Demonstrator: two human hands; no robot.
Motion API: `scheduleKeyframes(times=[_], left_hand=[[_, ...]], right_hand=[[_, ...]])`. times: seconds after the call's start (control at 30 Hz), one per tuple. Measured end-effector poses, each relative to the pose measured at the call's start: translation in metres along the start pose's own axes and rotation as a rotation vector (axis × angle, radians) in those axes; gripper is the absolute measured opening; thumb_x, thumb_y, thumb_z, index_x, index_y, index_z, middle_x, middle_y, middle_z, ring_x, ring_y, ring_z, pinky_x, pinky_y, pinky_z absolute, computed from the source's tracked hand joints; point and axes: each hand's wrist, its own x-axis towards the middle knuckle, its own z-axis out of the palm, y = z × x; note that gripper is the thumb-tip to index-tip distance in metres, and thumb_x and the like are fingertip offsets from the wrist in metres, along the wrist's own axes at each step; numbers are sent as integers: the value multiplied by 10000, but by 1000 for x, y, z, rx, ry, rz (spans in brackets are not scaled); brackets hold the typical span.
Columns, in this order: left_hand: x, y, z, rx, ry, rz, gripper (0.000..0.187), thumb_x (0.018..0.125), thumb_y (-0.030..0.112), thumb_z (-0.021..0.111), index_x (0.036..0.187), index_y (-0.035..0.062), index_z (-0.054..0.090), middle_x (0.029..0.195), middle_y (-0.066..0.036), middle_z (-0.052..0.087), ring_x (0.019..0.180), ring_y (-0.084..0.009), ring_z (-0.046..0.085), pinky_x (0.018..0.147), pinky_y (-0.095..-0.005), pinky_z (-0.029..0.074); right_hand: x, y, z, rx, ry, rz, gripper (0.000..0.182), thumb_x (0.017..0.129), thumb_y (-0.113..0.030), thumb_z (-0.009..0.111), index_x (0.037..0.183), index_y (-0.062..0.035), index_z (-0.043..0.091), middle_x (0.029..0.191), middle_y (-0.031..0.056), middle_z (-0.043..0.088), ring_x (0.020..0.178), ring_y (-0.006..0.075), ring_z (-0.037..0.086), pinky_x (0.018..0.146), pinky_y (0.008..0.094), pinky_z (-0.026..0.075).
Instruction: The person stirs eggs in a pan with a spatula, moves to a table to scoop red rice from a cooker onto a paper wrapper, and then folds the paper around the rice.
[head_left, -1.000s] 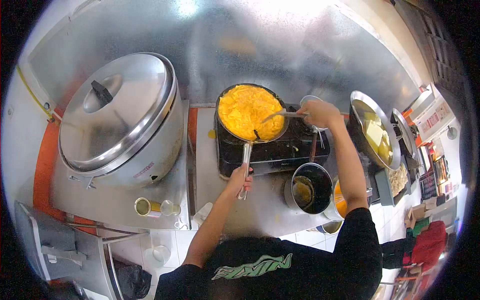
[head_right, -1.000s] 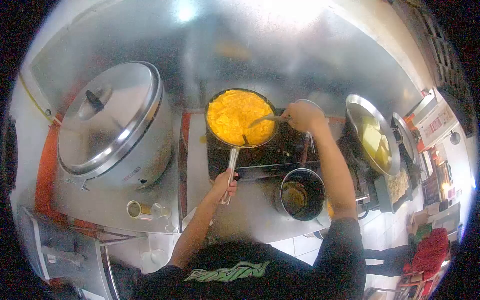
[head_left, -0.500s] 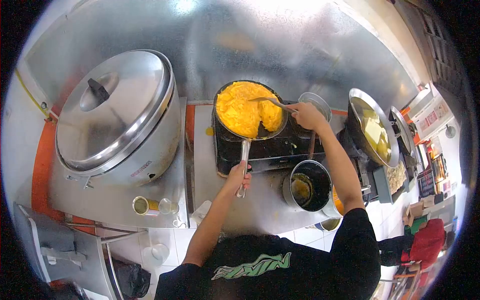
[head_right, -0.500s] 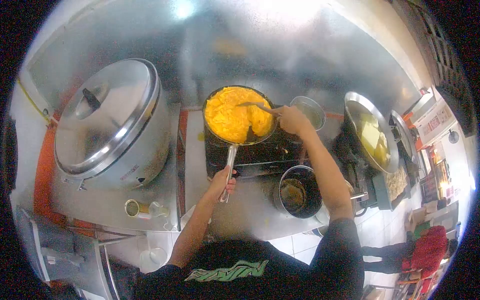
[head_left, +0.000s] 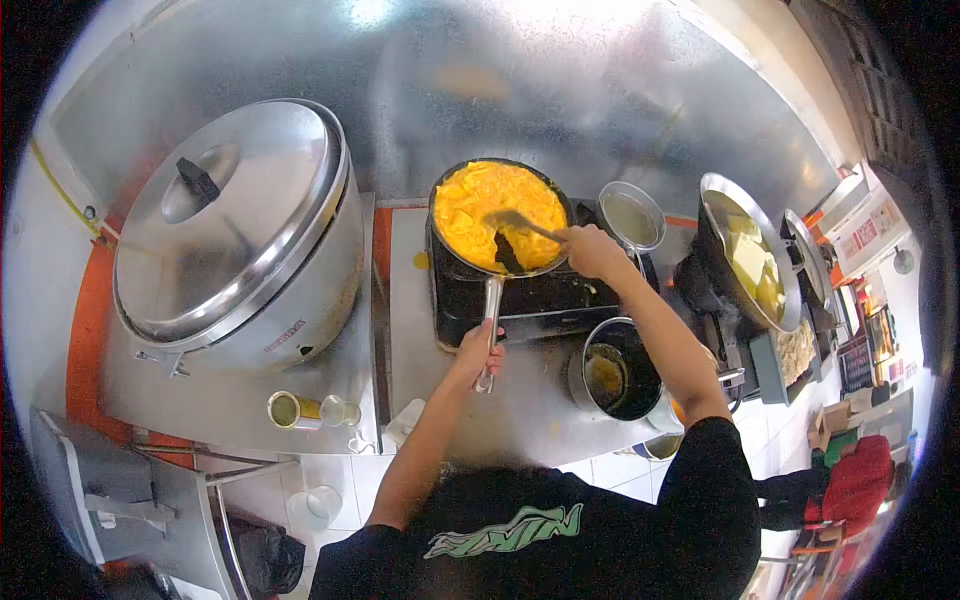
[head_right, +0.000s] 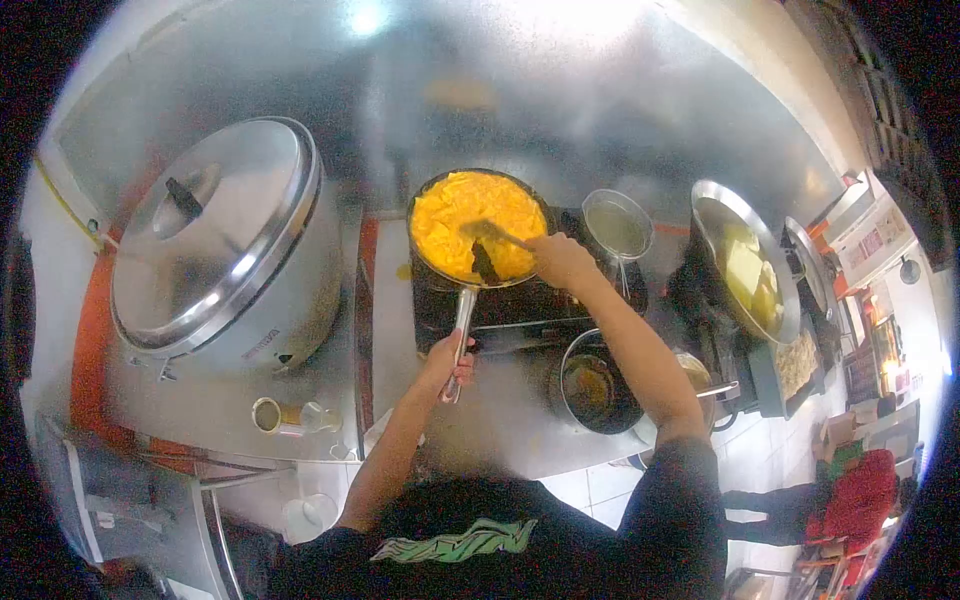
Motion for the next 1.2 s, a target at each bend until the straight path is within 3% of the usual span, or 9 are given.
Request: scheduleKeyframes(times=[0.13,0.33,0.5,0.63,0.73,0.87,1.0,1.1,1.2], left_hand=[[-5,5,4,-32,0,-22,369,906,445,386,974,83,397,557,19,338,408,-62,316,358,-231,299],[-2,3,4,-32,-8,-8,387,889,465,415,973,88,388,562,-1,350,395,-83,311,354,-253,301],[1,1,-1,-38,-30,-13,372,902,453,388,974,89,387,559,8,351,394,-75,300,362,-243,300],[1,1,0,21,-10,-6,354,914,438,359,976,90,385,556,15,353,395,-72,295,367,-242,300],[-3,5,4,3,3,-37,349,917,431,354,971,88,389,552,16,349,397,-71,292,367,-242,297],[-2,2,0,5,-10,-15,396,898,474,386,992,90,412,556,23,357,414,-66,311,377,-228,292],[-7,6,5,39,36,-18,404,895,477,391,1002,88,415,559,21,359,414,-64,312,378,-228,294],[-5,5,4,34,22,-12,404,897,473,387,1003,85,415,560,18,363,412,-63,313,377,-229,295],[-2,1,2,5,24,-11,401,897,471,389,997,84,416,556,16,362,409,-67,313,373,-231,294]], right_hand=[[4,9,-11,63,61,-29,308,825,-111,452,1114,-72,550,896,245,590,852,384,569,762,474,434],[-29,-4,-26,191,281,-180,361,828,-89,448,1187,-86,477,828,251,588,783,415,566,698,479,443],[-49,-41,39,295,176,-110,406,832,-70,430,1235,-121,419,784,283,563,704,436,565,623,491,456],[-53,-78,67,411,96,3,468,833,-87,419,1292,-148,350,815,300,572,727,439,575,631,490,467],[-51,-93,83,281,75,57,484,817,-93,428,1290,-129,330,778,292,567,711,449,576,638,499,464],[-32,-81,94,200,101,101,489,813,-95,439,1288,-134,328,758,277,567,730,440,579,661,504,456],[-17,-62,92,290,102,85,505,804,-78,433,1294,-129,323,837,292,564,788,448,569,684,502,454],[-9,-54,79,252,101,196,518,799,-73,426,1303,-122,313,840,297,562,815,447,567,705,502,451],[-1,-32,74,279,150,207,472,804,-71,407,1273,-72,351,813,306,566,813,439,567,714,494,451]])
